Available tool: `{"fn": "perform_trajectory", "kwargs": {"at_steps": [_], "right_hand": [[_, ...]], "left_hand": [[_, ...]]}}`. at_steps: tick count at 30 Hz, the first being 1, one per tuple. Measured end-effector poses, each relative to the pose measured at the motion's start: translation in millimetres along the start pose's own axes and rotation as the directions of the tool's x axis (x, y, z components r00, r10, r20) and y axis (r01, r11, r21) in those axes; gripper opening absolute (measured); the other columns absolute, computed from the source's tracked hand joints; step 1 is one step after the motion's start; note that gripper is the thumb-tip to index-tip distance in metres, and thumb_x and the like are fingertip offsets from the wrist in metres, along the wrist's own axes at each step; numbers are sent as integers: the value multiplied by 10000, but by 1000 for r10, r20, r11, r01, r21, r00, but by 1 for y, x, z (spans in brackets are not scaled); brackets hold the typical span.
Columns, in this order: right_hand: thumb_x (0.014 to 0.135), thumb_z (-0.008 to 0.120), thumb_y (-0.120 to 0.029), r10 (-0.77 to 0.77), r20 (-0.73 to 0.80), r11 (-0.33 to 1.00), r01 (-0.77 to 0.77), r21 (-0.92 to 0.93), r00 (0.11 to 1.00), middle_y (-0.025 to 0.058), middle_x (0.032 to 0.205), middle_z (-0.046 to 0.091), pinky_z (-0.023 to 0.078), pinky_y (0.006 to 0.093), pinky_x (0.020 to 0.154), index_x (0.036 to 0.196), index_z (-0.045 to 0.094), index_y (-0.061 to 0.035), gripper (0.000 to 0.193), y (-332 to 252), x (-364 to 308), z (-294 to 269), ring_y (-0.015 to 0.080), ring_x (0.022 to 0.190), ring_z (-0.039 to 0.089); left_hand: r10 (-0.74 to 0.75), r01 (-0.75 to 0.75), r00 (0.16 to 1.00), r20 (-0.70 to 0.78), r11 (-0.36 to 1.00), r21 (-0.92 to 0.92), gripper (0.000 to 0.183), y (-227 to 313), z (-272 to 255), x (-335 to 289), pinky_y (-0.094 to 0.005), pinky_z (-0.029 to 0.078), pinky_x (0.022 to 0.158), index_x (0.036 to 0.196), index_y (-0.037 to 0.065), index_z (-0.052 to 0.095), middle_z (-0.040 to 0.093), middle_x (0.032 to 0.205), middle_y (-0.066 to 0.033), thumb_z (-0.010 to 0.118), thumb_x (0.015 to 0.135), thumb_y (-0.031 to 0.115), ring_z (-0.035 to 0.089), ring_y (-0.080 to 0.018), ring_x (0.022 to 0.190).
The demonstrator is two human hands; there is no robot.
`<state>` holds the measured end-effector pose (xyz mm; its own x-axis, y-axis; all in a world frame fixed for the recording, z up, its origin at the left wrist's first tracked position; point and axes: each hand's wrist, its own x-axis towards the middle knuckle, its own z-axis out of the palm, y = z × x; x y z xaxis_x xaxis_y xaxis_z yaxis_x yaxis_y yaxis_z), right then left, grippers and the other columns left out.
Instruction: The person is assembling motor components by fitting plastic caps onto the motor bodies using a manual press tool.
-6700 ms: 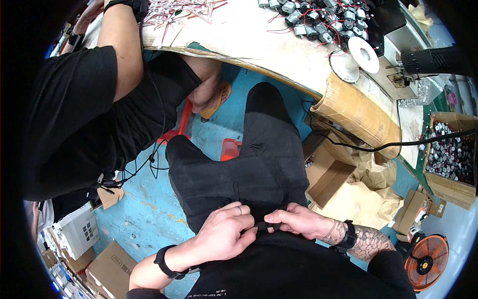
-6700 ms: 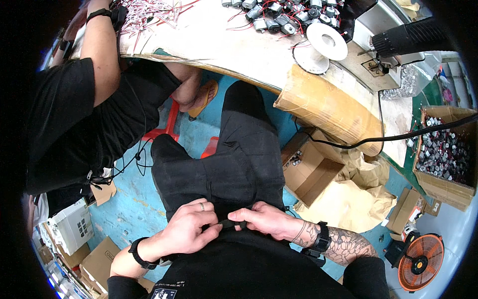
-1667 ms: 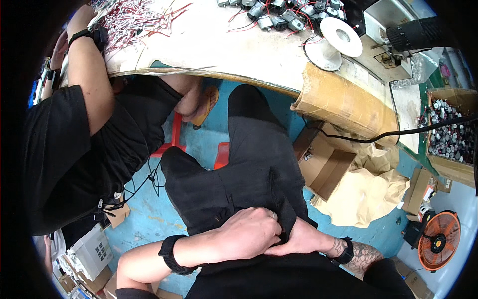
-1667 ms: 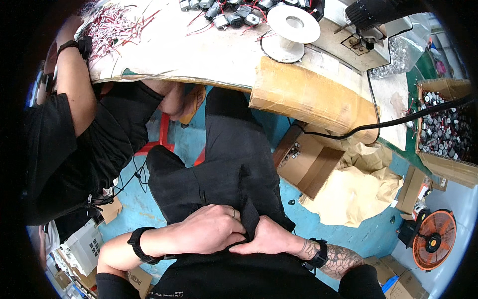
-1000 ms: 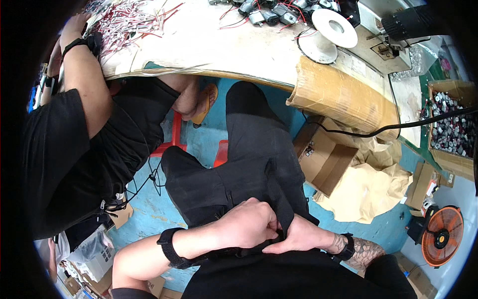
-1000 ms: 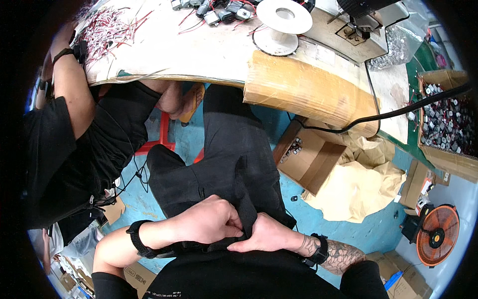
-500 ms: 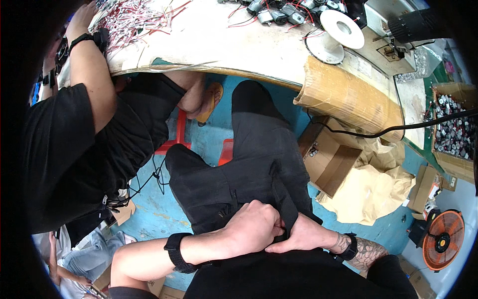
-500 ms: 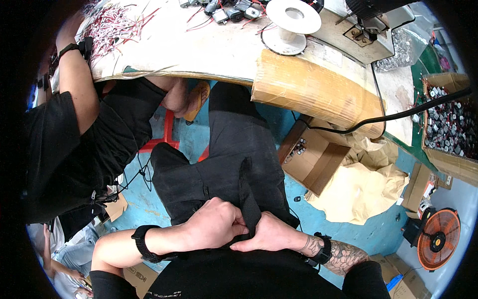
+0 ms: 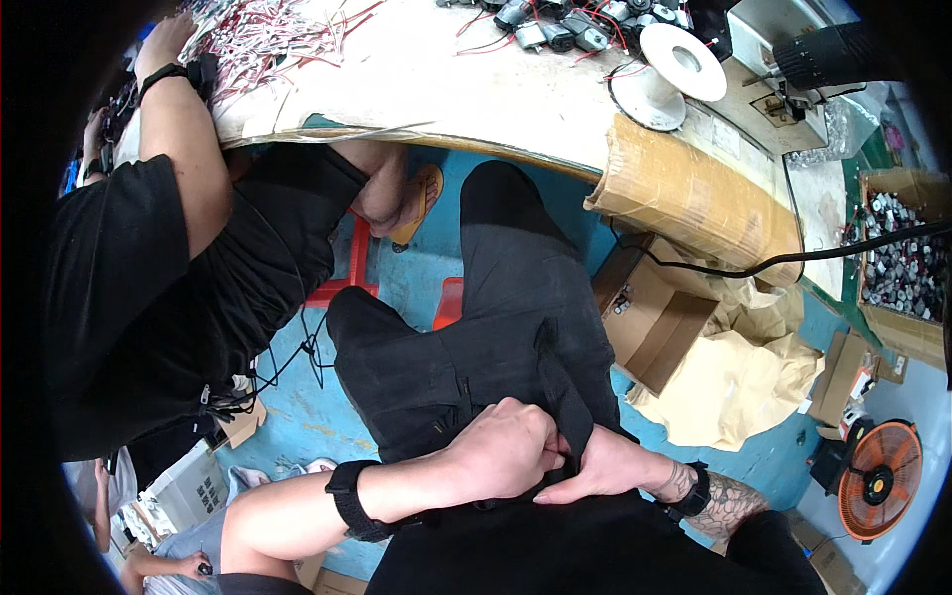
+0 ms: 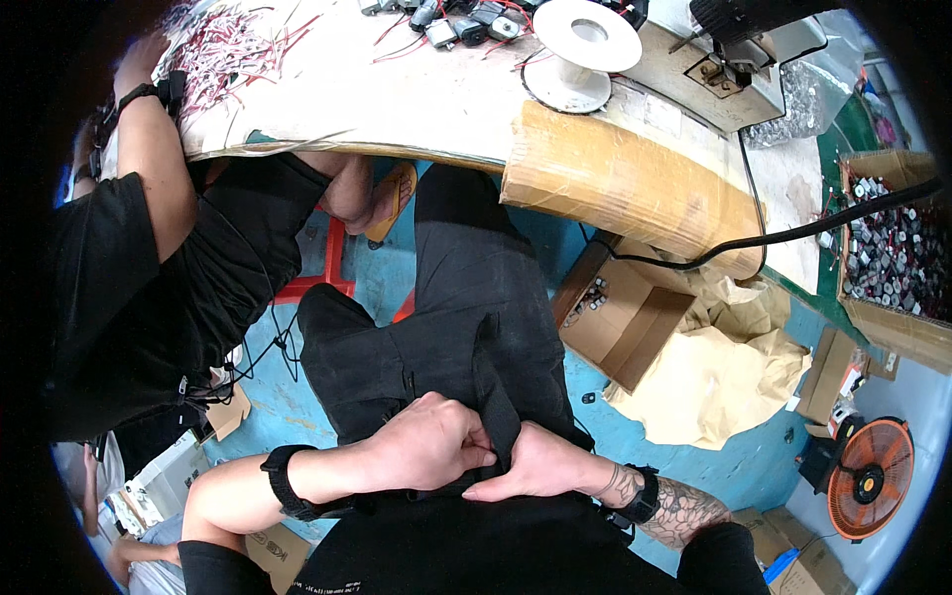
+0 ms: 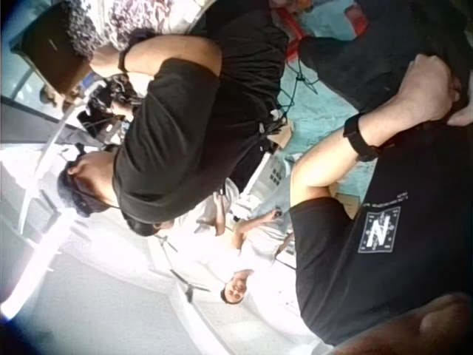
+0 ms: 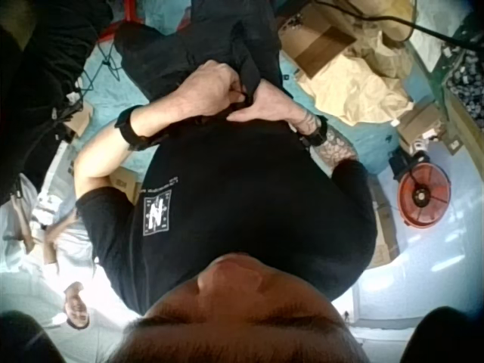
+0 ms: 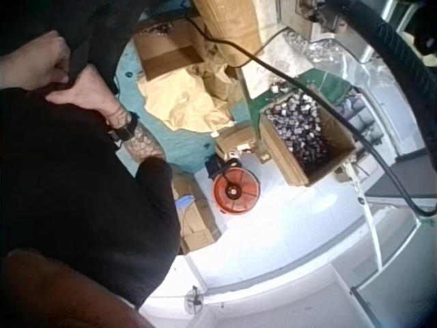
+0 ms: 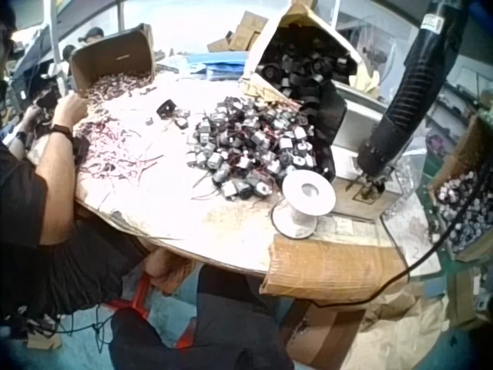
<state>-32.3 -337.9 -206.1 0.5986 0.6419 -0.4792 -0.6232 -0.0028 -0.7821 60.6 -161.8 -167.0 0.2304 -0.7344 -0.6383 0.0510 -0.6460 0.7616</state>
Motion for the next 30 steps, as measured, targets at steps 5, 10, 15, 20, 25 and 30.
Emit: {"fn": "perform_trajectory", "kwargs": {"at_steps": [5,10,15,20,25,30], "right_hand": [[790,804,-241,101,40,995,-101,-17,994,111,1188,624,433,316,1014,1208,588,6,531,-13,-10,-9,184,1095,588],[776,808,-224,175,11,984,-175,-40,984,79,1073,660,444,302,955,1175,619,14,501,-8,-16,-16,162,1012,596],[776,810,-232,149,17,989,-149,-15,989,80,1044,673,457,302,927,1139,646,12,467,-1,-14,-17,164,986,606],[781,807,-227,138,15,990,-138,-32,990,84,1055,676,461,305,929,1131,652,10,450,-1,-8,-15,167,991,609],[780,808,-189,193,61,981,-193,-5,979,79,1085,675,456,321,956,1195,615,9,498,-10,-2,-16,166,1018,603],[667,862,-29,201,-42,965,-190,180,979,85,1210,611,432,345,1008,1331,480,11,767,0,-7,-13,159,1128,545]], "left_hand": [[31,-32,999,-12,998,-52,153,-6,5,1,-376,559,771,895,-39,712,708,843,-198,690,854,107,708,-302,827],[166,-166,986,13,986,-17,169,-16,2,-3,-358,560,717,917,-25,719,707,826,-178,720,845,128,708,-274,779],[304,-301,952,-38,951,67,215,-15,-1,-9,-385,544,723,925,-17,729,693,819,-181,728,843,182,686,-318,790],[298,-300,954,36,949,98,229,-19,-4,-9,-386,544,718,917,-16,731,691,814,-185,722,852,203,686,-321,789],[311,-324,946,95,924,204,227,-6,-13,-11,-443,550,692,1011,0,662,670,765,-208,645,900,197,684,-365,783],[407,-409,911,67,872,271,172,-5,1,-2,-453,550,677,826,-20,674,676,772,-235,713,778,140,677,-387,780]]}}
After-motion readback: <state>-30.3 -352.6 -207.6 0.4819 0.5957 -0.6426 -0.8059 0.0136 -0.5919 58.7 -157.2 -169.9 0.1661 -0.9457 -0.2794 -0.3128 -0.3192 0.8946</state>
